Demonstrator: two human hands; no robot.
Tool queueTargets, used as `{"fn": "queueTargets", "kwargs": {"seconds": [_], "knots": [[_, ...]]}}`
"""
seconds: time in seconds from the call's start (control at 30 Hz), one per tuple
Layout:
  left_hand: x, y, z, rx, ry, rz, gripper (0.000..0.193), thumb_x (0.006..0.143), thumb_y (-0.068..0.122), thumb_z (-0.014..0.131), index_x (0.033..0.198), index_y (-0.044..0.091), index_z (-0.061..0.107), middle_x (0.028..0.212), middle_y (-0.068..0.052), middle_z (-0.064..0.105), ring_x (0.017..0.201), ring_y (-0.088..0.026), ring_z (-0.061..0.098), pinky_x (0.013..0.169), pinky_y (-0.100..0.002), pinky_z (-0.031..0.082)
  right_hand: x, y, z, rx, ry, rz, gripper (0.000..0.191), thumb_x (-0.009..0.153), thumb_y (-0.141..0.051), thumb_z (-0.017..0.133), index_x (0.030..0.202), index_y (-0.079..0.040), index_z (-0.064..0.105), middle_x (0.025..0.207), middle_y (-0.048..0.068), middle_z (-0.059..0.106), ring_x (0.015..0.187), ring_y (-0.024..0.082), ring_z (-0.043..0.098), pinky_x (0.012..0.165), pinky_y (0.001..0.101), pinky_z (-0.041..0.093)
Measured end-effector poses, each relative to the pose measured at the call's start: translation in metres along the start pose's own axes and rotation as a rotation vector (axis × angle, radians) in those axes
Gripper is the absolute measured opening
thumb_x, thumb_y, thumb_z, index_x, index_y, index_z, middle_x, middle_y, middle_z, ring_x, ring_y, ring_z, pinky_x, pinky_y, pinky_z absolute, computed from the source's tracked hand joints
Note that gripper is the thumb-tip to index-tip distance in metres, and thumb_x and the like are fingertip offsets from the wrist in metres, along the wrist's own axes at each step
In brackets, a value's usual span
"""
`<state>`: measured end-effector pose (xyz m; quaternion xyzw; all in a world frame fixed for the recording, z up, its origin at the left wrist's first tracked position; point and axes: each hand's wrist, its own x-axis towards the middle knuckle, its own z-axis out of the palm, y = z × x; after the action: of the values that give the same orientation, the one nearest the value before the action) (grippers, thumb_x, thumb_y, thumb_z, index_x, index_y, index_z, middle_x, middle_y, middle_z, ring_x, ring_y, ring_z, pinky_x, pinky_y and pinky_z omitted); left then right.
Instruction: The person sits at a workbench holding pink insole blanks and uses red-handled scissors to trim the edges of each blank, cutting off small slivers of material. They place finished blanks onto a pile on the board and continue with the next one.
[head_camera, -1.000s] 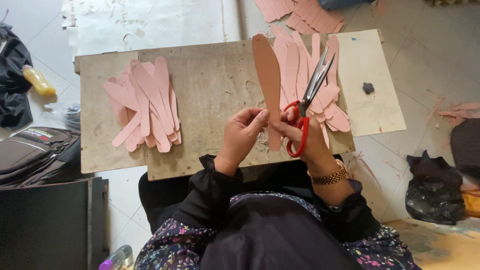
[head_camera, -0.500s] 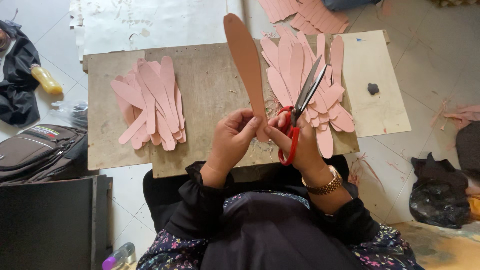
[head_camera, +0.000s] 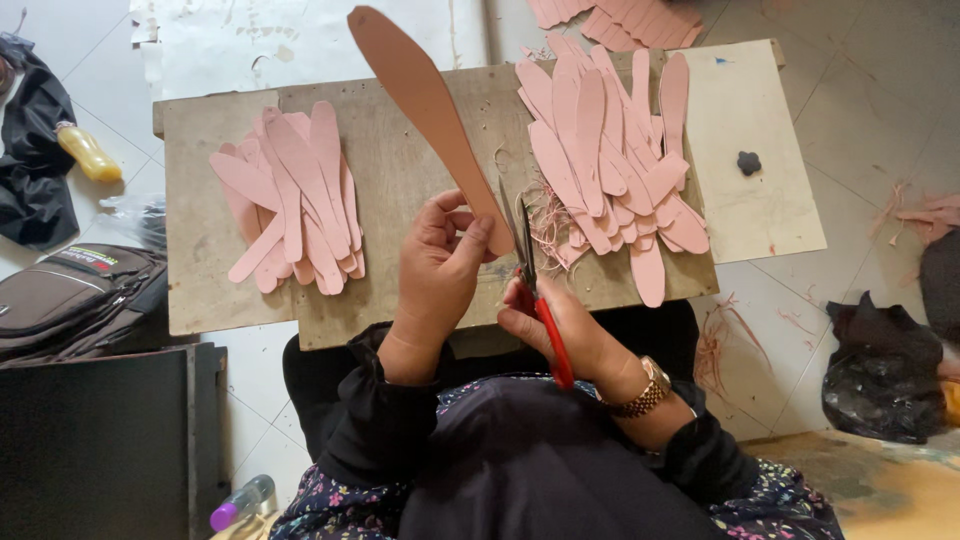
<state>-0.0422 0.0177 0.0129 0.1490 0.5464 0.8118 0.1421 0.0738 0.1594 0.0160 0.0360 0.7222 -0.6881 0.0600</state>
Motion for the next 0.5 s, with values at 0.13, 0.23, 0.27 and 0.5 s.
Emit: {"fn": "queueTargets", "kwargs": {"seconds": [0.13,0.23,0.27,0.5], "knots": [[-0.001,0.003,0.003,-0.019,0.022,-0.023,0.030,0.101,0.007,0.067,0.128,-0.002,0.057,0.097,-0.006,0.071,0.081,-0.009,0.067,0.071,-0.023,0.056,0.000,0.003,-0.003,-0.047,0.000,0.062,0.023,0.097,-0.026,0.069,0.099,-0.008,0.056,0.085,-0.004,0.054,0.077,0.005,0.049,0.068,0.0229,0.045],[-0.003,0.005,0.005,0.034,0.049,-0.019,0.030,0.100,0.008,0.068,0.126,-0.002,0.057,0.094,-0.006,0.072,0.078,-0.008,0.066,0.070,-0.022,0.055,0.000,0.008,-0.006,-0.049,-0.005,0.044,0.022,0.099,-0.027,0.068,0.098,-0.009,0.055,0.085,-0.005,0.052,0.078,0.005,0.047,0.069,0.0228,0.045],[-0.004,0.005,0.005,0.033,0.054,-0.020,0.030,0.100,0.008,0.068,0.126,-0.002,0.057,0.095,-0.006,0.072,0.078,-0.008,0.066,0.070,-0.022,0.055,0.000,0.011,-0.006,-0.047,-0.008,0.034,0.022,0.099,-0.027,0.067,0.097,-0.009,0.055,0.085,-0.005,0.052,0.078,0.005,0.047,0.070,0.0227,0.044],[-0.008,0.003,0.014,0.015,0.076,0.015,0.029,0.100,0.008,0.068,0.125,0.000,0.055,0.094,-0.006,0.071,0.078,-0.010,0.067,0.071,-0.023,0.056,0.002,0.023,-0.004,0.074,0.017,0.059,0.025,0.102,-0.032,0.059,0.110,-0.009,0.053,0.095,-0.004,0.054,0.086,0.005,0.052,0.075,0.0243,0.049]]}}
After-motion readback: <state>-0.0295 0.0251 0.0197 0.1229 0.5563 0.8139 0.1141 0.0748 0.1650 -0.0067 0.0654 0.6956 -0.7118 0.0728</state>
